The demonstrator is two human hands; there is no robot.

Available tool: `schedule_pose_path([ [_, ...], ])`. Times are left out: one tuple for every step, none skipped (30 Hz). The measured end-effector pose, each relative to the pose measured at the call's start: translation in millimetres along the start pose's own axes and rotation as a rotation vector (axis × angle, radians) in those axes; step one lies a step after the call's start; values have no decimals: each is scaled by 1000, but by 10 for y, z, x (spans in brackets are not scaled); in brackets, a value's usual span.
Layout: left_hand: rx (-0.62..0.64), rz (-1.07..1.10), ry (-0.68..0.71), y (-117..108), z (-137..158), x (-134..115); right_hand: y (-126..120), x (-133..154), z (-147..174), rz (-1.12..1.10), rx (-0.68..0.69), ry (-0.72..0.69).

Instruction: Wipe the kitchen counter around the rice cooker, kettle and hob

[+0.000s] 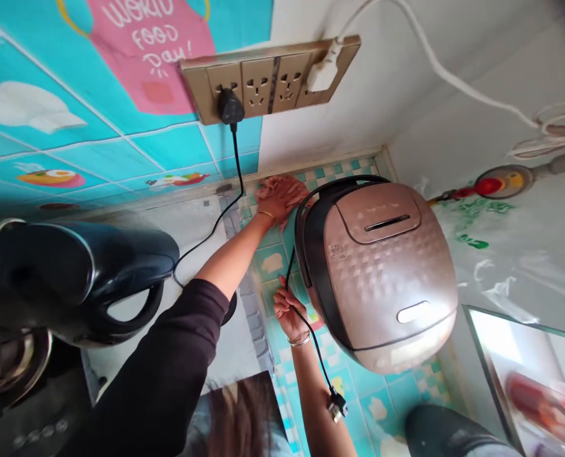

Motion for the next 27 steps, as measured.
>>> schedule_pose_path([
  [-33,0,-35,-9,203,103,30,-1,2,17,10,-11],
  [-56,0,-91,-17,427,220,56,-5,4,33,22,-19],
  [-74,2,-157,-25,655,338,75,-9,8,47,35,-27],
  [-87,4,-221,-30,874,441,85,-13,17,60,46,-33],
  [-98,6,-271,-29,1075,515,83,-15,35,72,55,-38],
  [-107,6,-300,-19,1253,549,70,-13,63,80,60,-40],
  [-112,3,-307,4,1413,537,46,-9,102,79,63,-39],
  [-114,-5,-294,44,1560,476,15,-1,153,69,68,-38],
  [-110,-16,-255,102,1703,361,-22,11,215,44,77,-42],
  [-97,-29,-192,182,1851,194,-63,24,285,4,88,-48],
  [-77,-41,-116,282,2016,-17,-107,38,362,-50,102,-56],
  [-49,-49,-16,401,2202,-271,-154,49,443,-118,119,-67],
  [-19,-51,81,532,2413,-545,-203,56,525,-192,135,-76],
  [10,-52,137,667,2641,-808,-253,57,607,-263,151,-84],
  [42,-53,172,803,2877,-1054,-303,52,686,-316,165,-92],
  [73,-50,233,930,3112,-1291,-349,44,763,-347,179,-101],
  [93,-52,275,1036,3324,-1482,-390,36,837,-360,194,-116],
  [104,-49,304,1117,3497,-1619,-423,27,907,-364,210,-133],
  [114,-39,310,1170,3611,-1687,-442,21,975,-368,233,-155],
  [122,-29,285,1193,3655,-1681,-446,18,1042,-378,264,-180],
  [128,-19,240,1186,3622,-1605,-432,12,1105,-397,303,-198],
  [128,-11,171,1146,3513,-1460,-398,-3,1164,-422,349,-200],
  [115,-12,91,1075,3335,-1263,-344,-30,1216,-447,401,-177],
  [87,-19,30,973,3099,-1036,-270,-71,1261,-471,458,-128],
  [23,-22,-68,836,2814,-766,-184,-122,1301,-500,514,-61],
  [-49,-21,-163,683,2499,-485,-92,-175,1334,-533,563,14],
  [-110,-10,-230,531,2167,-221,-3,-225,1361,-569,601,83],
])
Point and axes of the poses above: each hand's wrist, its own z-axis away from the middle knuckle, its own y-axis out of the palm, x = y × z, the point moved 5 cm from there along -z, towards the middle knuckle, and after that the axes turned 14 degrees about -z, right-handed, at the moved point
